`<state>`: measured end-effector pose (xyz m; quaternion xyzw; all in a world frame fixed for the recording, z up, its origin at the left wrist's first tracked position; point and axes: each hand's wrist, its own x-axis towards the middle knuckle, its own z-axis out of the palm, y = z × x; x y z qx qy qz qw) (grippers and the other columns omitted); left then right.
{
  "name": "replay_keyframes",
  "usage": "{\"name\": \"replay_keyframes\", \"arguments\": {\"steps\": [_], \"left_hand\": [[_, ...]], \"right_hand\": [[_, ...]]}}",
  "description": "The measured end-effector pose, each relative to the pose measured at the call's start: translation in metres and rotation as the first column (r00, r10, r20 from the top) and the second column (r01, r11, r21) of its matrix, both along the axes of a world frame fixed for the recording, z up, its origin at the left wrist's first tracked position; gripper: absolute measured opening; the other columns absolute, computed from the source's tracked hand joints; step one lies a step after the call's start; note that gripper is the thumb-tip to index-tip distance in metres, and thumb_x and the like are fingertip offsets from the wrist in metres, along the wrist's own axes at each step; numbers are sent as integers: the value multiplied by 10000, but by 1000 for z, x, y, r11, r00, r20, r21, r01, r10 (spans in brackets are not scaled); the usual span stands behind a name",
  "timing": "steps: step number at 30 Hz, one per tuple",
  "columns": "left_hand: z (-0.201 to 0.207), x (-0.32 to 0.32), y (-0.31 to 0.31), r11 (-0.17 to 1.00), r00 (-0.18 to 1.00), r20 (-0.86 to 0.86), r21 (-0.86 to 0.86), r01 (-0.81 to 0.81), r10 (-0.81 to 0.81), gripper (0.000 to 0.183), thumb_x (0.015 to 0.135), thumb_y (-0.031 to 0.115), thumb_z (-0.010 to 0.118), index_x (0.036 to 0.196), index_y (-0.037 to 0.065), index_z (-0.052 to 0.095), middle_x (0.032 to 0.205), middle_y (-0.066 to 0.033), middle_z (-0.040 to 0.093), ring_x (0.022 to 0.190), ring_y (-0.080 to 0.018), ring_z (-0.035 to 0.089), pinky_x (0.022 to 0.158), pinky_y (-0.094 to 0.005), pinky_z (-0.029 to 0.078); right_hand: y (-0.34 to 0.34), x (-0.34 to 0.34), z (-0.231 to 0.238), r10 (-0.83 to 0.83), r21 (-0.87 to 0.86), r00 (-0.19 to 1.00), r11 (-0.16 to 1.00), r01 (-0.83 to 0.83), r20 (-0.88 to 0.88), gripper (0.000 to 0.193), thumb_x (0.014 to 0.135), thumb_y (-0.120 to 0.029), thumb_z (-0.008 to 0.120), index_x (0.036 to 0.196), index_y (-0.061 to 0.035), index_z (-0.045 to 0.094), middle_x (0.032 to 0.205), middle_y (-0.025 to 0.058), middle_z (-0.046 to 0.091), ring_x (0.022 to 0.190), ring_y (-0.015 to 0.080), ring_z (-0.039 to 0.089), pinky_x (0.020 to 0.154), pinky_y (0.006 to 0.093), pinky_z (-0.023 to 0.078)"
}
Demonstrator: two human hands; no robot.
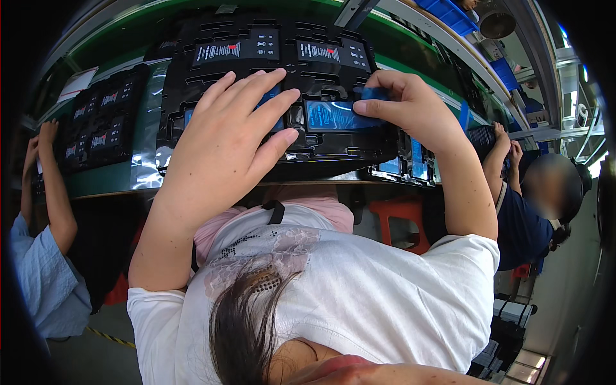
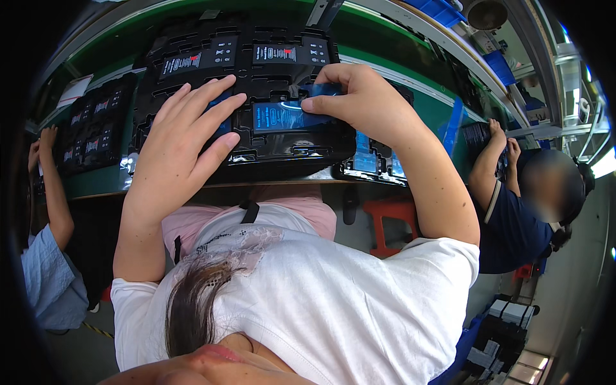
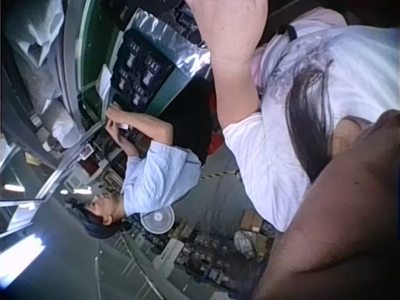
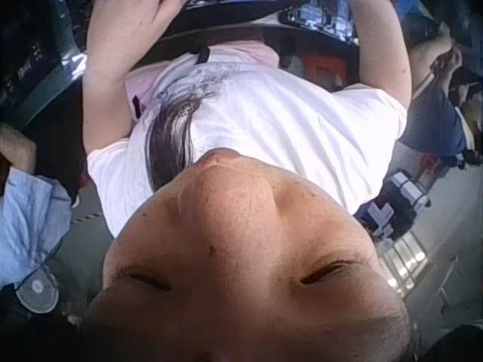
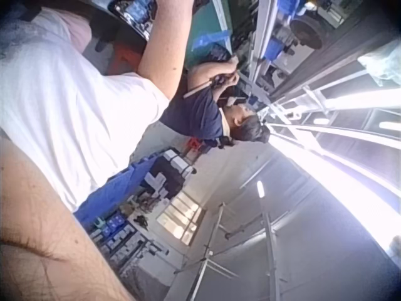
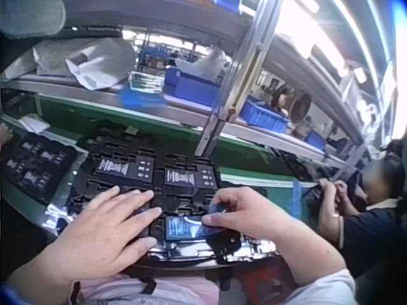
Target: Placing mobile phone batteries into packaging trays and applying protective blue film.
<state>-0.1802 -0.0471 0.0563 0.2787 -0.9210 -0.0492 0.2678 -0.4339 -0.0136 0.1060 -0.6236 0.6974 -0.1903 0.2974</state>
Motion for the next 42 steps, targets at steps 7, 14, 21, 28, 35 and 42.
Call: {"name": "replay_keyframes", "arguments": {"steps": [7, 14, 21, 28, 35, 42], "left_hand": [[1, 3, -1, 1000, 1000, -18, 23, 9, -9, 383, 893, 235, 534, 1257, 118, 556, 1344, -125, 488, 1221, -306, 471, 1087, -451, 279], [21, -7, 2, 997, 987, 141, -12, 77, -74, 329, 876, 259, 546, 1174, 153, 635, 1356, -160, 451, 1240, -343, 426, 1085, -472, 261], [21, -13, 16, 997, 970, 234, -30, 65, -56, 402, 927, 376, 474, 1233, 147, 599, 1413, -129, 405, 1294, -317, 384, 1116, -468, 209], [23, -11, 17, 1000, 958, 287, -13, 26, -21, 406, 963, 368, 417, 1293, 175, 555, 1449, -103, 367, 1327, -305, 344, 1121, -481, 176], [27, 3, 6, 989, 995, -30, 111, 101, -98, 378, 836, 280, 630, 1177, 115, 630, 1389, -162, 429, 1335, -373, 323, 1087, -468, 244], [8, 29, -9, 987, 983, -88, 20, -158, 159, 426, 878, 338, 577, 1239, 113, 580, 1386, -182, 419, 1339, -384, 311, 1106, -504, 195]], "right_hand": [[0, 6, 1, -16, -4, 1000, 1000, 16, -11, 250, 771, -245, 745, 862, -46, 622, 698, -29, 551, 651, 41, 491, 589, 195, 376], [6, 4, -1, 118, -132, 944, 977, -166, -309, 385, 785, -300, 692, 1051, -28, 635, 911, 186, 651, 863, 312, 638, 756, 392, 490], [42, 4, -12, -99, -425, 808, 883, -198, -581, 547, 711, -106, 643, 1161, 111, 421, 910, 253, 570, 713, 361, 643, 568, 380, 518], [67, -22, -16, -182, -504, 893, 862, -56, -411, 427, 791, -204, 642, 1133, 27, 531, 912, 202, 587, 758, 346, 640, 618, 393, 520], [48, -18, -3, 192, -296, 874, 890, -346, -445, 311, 847, -234, 622, 1117, -88, 575, 963, 169, 524, 861, 357, 580, 732, 451, 459], [-10, 7, 52, 150, -522, 834, 717, -461, -531, 187, 834, -145, 636, 978, -28, 620, 882, 130, 570, 787, 306, 599, 681, 389, 478]]}}
